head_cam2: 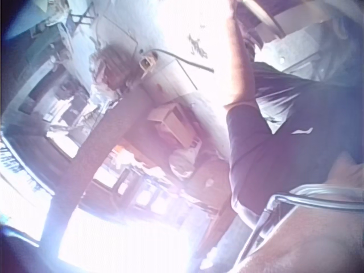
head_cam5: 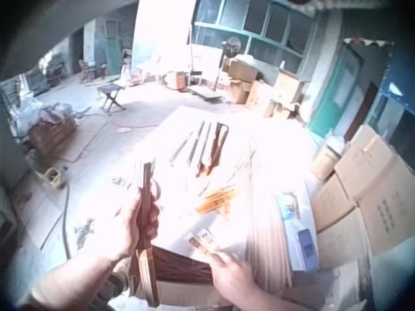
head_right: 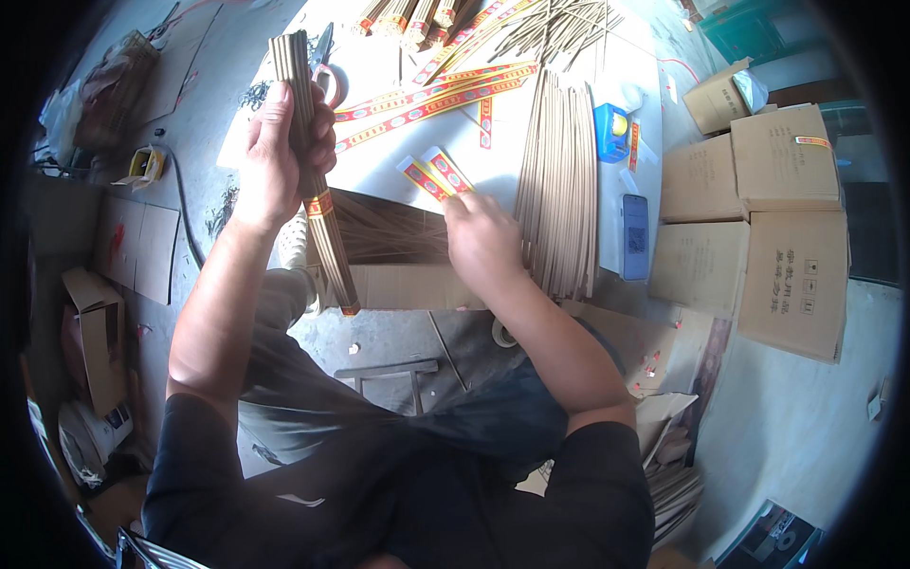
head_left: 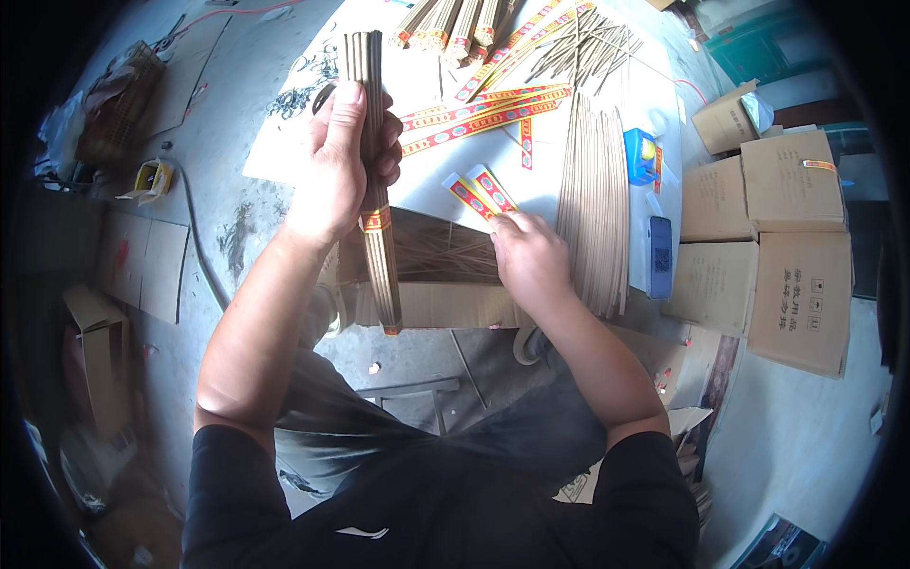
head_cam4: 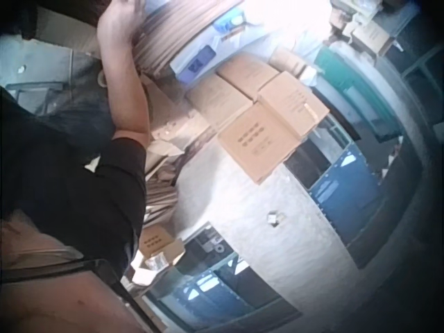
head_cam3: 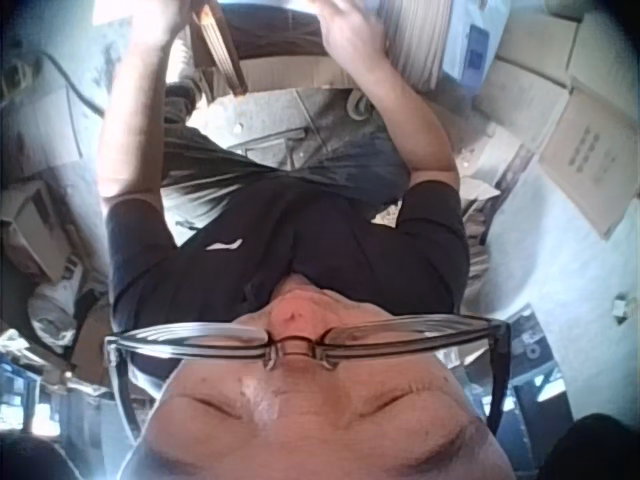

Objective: The person gathers thin wooden sticks into bundles, aligns them, and wraps each bundle with a red and yellow paper band. The person secures the band by folding and pressing it around the sticks, then places the finished bundle on the table.

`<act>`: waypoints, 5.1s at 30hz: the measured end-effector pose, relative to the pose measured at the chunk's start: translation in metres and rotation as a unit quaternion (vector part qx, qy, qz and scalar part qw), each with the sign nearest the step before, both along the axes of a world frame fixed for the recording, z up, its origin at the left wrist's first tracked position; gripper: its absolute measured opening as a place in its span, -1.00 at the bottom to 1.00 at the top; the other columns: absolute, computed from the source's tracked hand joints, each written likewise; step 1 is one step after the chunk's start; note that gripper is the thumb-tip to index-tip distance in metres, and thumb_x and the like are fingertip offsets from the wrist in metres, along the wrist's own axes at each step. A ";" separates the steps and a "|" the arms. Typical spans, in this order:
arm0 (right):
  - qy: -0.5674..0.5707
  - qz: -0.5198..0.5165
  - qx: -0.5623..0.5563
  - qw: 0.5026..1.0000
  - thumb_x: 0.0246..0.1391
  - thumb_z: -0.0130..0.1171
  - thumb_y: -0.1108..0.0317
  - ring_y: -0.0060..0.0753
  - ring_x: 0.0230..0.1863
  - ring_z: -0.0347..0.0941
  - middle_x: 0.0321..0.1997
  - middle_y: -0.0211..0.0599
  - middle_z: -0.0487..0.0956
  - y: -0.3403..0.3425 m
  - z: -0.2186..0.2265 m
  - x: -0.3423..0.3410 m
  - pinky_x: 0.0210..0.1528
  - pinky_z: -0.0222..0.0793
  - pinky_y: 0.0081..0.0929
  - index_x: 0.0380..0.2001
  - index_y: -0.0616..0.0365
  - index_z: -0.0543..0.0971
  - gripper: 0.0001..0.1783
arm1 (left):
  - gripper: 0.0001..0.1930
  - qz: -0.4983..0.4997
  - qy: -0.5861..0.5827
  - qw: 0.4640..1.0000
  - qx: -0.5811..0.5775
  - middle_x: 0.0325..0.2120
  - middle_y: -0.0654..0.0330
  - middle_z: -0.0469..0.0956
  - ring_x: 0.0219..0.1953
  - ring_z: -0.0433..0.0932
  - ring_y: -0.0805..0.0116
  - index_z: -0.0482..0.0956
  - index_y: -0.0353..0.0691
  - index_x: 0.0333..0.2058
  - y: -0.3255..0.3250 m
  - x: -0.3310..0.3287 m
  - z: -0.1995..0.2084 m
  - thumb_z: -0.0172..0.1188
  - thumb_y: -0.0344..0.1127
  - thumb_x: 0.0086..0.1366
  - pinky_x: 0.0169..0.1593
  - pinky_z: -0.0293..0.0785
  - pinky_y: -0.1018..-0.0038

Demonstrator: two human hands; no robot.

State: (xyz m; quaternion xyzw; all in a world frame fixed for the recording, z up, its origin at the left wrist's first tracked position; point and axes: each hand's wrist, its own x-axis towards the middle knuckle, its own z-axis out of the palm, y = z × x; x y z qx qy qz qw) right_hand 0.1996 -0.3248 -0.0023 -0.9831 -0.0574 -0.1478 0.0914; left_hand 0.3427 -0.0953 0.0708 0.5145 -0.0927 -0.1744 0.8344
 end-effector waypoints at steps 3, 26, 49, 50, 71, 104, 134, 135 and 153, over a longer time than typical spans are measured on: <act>-0.045 0.004 -0.019 0.999 0.07 0.19 0.47 -0.12 -0.26 0.65 -0.30 -0.19 0.69 -0.008 -0.005 0.000 -0.24 0.62 -0.23 -0.26 0.19 0.68 -0.84 | -0.53 0.001 0.002 1.000 -0.006 -0.42 0.26 0.45 -0.52 0.36 0.51 0.47 -0.23 -0.01 -0.005 -0.002 0.001 -0.10 0.12 0.63 -0.43 0.33 0.54; 0.029 -0.099 0.608 0.787 0.31 0.24 0.54 -0.67 -0.23 0.61 -0.21 -0.35 0.74 -0.063 0.037 0.020 -0.13 0.54 -0.60 -0.09 0.38 0.68 -0.83 | -0.58 -0.178 -0.128 0.968 0.124 -0.44 0.34 0.42 -0.50 0.36 0.60 0.42 -0.26 0.10 -0.056 -0.024 0.003 -0.05 0.02 0.64 -0.45 0.30 0.64; 0.123 -0.015 0.599 0.791 0.30 0.31 0.46 -0.75 -0.38 0.55 -0.37 -0.35 0.72 -0.085 0.112 -0.011 -0.32 0.45 -0.68 -0.20 0.40 0.70 -0.84 | -0.46 -0.287 -0.349 0.860 0.237 -0.12 0.07 0.61 -0.12 0.60 0.27 0.27 -0.31 0.37 -0.060 -0.026 0.028 0.09 -0.13 0.57 0.06 0.49 0.38; 0.124 -0.012 0.599 0.791 0.30 0.31 0.46 -0.75 -0.38 0.55 -0.37 -0.35 0.72 -0.085 0.111 -0.011 -0.32 0.45 -0.68 -0.20 0.40 0.70 -0.84 | -0.45 -0.292 -0.344 0.861 0.234 -0.10 0.06 0.62 -0.10 0.60 0.26 0.28 -0.31 0.37 -0.060 -0.026 0.029 0.10 -0.13 0.57 0.07 0.49 0.37; 0.113 -0.003 0.590 0.799 0.31 0.30 0.47 -0.70 -0.36 0.59 -0.37 -0.30 0.73 -0.078 0.116 -0.015 -0.32 0.48 -0.63 -0.23 0.34 0.68 -0.89 | -0.48 -0.237 -0.377 0.864 0.233 -0.11 -0.04 0.69 -0.13 0.72 0.16 0.35 -0.25 0.38 -0.061 -0.025 0.025 0.14 -0.19 0.56 0.06 0.56 0.36; -0.210 0.201 0.104 0.951 -0.21 0.44 0.54 -0.16 -0.20 0.60 -0.17 -0.26 0.68 -0.069 0.126 -0.005 -0.17 0.55 -0.30 -0.36 0.13 0.70 -0.75 | -0.58 -0.333 -0.281 0.830 0.348 -0.18 0.02 0.76 -0.14 0.73 0.26 0.53 -0.19 0.28 -0.073 -0.038 0.041 0.20 -0.22 0.53 0.03 0.57 0.38; -0.100 0.157 0.145 0.972 -0.05 0.35 0.62 -0.17 -0.15 0.72 -0.25 -0.31 0.76 -0.077 0.113 -0.008 0.15 0.57 -0.08 -0.37 0.10 0.69 -0.83 | -0.65 -0.304 -0.225 0.866 0.328 -0.12 -0.02 0.73 -0.06 0.71 0.01 0.64 -0.06 0.19 -0.082 -0.052 0.021 0.10 -0.19 0.52 0.11 0.59 0.24; -0.103 0.154 0.134 0.973 -0.06 0.36 0.60 -0.18 -0.15 0.71 -0.25 -0.32 0.76 -0.078 0.113 -0.009 0.16 0.56 -0.08 -0.38 0.09 0.69 -0.83 | -0.65 -0.297 -0.225 0.865 0.336 -0.12 -0.02 0.73 -0.07 0.72 0.01 0.65 -0.05 0.19 -0.082 -0.051 0.021 0.10 -0.19 0.52 0.11 0.59 0.25; -0.146 0.208 0.029 0.967 -0.02 0.35 0.43 -0.31 -0.15 0.66 -0.20 -0.41 0.73 -0.077 0.120 -0.016 0.11 0.50 -0.10 -0.40 0.05 0.67 -0.92 | -0.66 -0.261 -0.259 0.862 0.348 -0.20 -0.04 0.76 -0.16 0.75 0.31 0.62 -0.22 0.20 -0.082 -0.051 0.016 0.11 -0.26 0.57 0.03 0.62 0.40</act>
